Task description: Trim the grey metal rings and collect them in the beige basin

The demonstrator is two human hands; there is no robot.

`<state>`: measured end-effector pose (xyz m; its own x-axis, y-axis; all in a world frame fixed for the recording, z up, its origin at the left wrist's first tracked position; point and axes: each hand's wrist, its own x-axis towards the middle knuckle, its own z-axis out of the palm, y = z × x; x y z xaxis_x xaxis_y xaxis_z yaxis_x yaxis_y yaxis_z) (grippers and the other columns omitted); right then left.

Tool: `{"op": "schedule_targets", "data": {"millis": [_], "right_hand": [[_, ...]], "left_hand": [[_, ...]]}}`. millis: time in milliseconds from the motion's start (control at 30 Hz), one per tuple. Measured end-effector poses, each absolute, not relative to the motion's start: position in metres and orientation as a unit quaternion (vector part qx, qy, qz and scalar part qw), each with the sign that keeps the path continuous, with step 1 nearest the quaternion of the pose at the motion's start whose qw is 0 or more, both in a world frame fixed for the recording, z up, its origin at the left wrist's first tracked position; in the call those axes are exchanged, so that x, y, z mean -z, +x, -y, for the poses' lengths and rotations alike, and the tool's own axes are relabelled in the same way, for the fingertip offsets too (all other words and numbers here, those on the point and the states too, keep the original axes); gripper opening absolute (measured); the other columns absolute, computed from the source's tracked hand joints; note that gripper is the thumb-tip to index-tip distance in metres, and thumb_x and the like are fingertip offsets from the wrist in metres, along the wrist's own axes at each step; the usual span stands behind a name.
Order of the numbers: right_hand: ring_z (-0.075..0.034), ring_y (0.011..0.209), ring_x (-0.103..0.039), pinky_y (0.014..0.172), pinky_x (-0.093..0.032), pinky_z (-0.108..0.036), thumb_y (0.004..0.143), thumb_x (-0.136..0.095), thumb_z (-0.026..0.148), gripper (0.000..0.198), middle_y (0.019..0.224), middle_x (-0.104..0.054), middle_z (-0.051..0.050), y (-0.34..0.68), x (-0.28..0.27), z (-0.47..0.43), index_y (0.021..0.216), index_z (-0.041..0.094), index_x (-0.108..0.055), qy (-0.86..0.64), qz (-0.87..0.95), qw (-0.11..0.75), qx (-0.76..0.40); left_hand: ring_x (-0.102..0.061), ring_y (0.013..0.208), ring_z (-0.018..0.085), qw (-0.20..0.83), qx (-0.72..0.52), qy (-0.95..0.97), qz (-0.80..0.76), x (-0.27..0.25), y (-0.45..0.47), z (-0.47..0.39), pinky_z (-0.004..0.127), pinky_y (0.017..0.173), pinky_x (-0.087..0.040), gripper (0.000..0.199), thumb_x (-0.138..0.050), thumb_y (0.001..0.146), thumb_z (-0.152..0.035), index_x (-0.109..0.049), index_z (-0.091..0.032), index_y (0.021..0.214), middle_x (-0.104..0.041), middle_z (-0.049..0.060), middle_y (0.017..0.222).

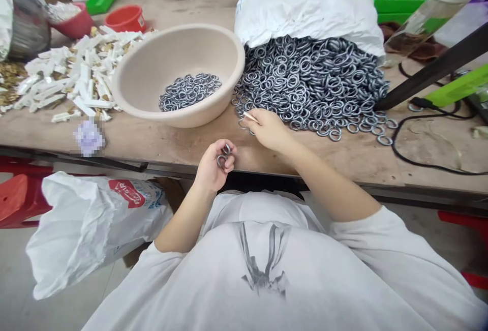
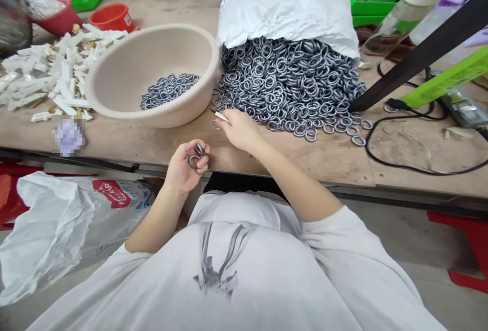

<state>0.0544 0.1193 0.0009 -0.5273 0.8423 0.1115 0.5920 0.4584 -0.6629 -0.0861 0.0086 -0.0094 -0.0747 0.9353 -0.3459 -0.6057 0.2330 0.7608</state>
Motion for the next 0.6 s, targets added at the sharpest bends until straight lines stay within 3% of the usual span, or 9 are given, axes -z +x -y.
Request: {"op": "schedule_targets", "data": {"millis": [67, 133, 233, 300, 367, 467, 600], "right_hand": [[-0.016, 0.072, -0.058, 0.065, -0.043, -0.029, 0.1, -0.043, 0.034, 0.028, 0.076, -0.062, -0.003, 0.065, -0.002, -0.102, 0.08, 0.019, -0.056, -0.356, 0.758, 0.278, -0.471], [-0.013, 0.061, -0.054, 0.061, -0.043, -0.027, 0.097, -0.048, 0.036, 0.025, 0.067, -0.055, 0.002, 0.072, 0.002, -0.083, 0.077, 0.021, -0.051, -0.317, 0.692, 0.306, -0.573], [-0.012, 0.058, -0.05, 0.059, -0.042, -0.027, 0.092, -0.055, 0.036, 0.022, 0.066, -0.05, 0.003, 0.075, 0.013, -0.064, 0.075, 0.022, -0.051, -0.355, 0.666, 0.374, -0.54], [-0.014, 0.066, -0.052, 0.066, -0.044, -0.029, 0.089, -0.058, 0.033, 0.019, 0.07, -0.053, 0.001, 0.077, 0.017, -0.06, 0.075, 0.021, -0.055, -0.37, 0.68, 0.419, -0.474], [-0.015, 0.07, -0.055, 0.07, -0.046, -0.03, 0.088, -0.06, 0.034, 0.014, 0.073, -0.056, 0.001, 0.081, 0.017, -0.061, 0.082, 0.021, -0.06, -0.357, 0.668, 0.437, -0.485], [-0.014, 0.066, -0.058, 0.068, -0.049, -0.031, 0.086, -0.065, 0.045, 0.025, 0.073, -0.061, 0.002, 0.087, 0.01, -0.063, 0.097, 0.022, -0.062, -0.313, 0.625, 0.403, -0.591], [-0.014, 0.06, -0.058, 0.061, -0.049, -0.031, 0.076, -0.075, 0.059, 0.043, 0.069, -0.062, 0.003, 0.083, 0.007, -0.062, 0.092, 0.022, -0.06, -0.292, 0.615, 0.361, -0.638]], "left_hand": [[-0.04, 0.042, 0.002, 0.661, -0.574, 0.206, -0.438, 0.012, -0.077, -0.013, 0.015, 0.037, -0.022, 0.036, -0.072, 0.078, -0.048, -0.057, -0.015, 0.076, -0.059, -0.001, 0.071], [-0.038, 0.041, 0.002, 0.681, -0.541, 0.236, -0.434, 0.015, -0.064, -0.015, 0.015, 0.037, -0.02, 0.048, -0.071, 0.078, -0.061, -0.057, -0.015, 0.077, -0.058, -0.001, 0.068], [-0.034, 0.039, 0.002, 0.699, -0.51, 0.263, -0.427, 0.017, -0.048, -0.017, 0.015, 0.037, -0.019, 0.06, -0.07, 0.072, -0.073, -0.052, -0.016, 0.073, -0.052, -0.003, 0.059], [-0.032, 0.04, 0.002, 0.696, -0.514, 0.269, -0.423, 0.017, -0.044, -0.016, 0.014, 0.037, -0.018, 0.061, -0.073, 0.069, -0.073, -0.049, -0.016, 0.071, -0.049, -0.004, 0.057], [-0.031, 0.041, 0.001, 0.69, -0.524, 0.278, -0.415, 0.015, -0.044, -0.014, 0.014, 0.038, -0.018, 0.059, -0.075, 0.069, -0.069, -0.048, -0.016, 0.07, -0.048, -0.004, 0.057], [-0.032, 0.043, 0.002, 0.678, -0.541, 0.291, -0.404, 0.014, -0.046, -0.011, 0.014, 0.039, -0.018, 0.055, -0.077, 0.072, -0.062, -0.049, -0.016, 0.069, -0.047, -0.004, 0.058], [-0.032, 0.046, 0.003, 0.666, -0.558, 0.286, -0.404, 0.013, -0.046, -0.008, 0.015, 0.039, -0.018, 0.051, -0.079, 0.072, -0.059, -0.053, -0.016, 0.073, -0.045, -0.005, 0.058]]}}
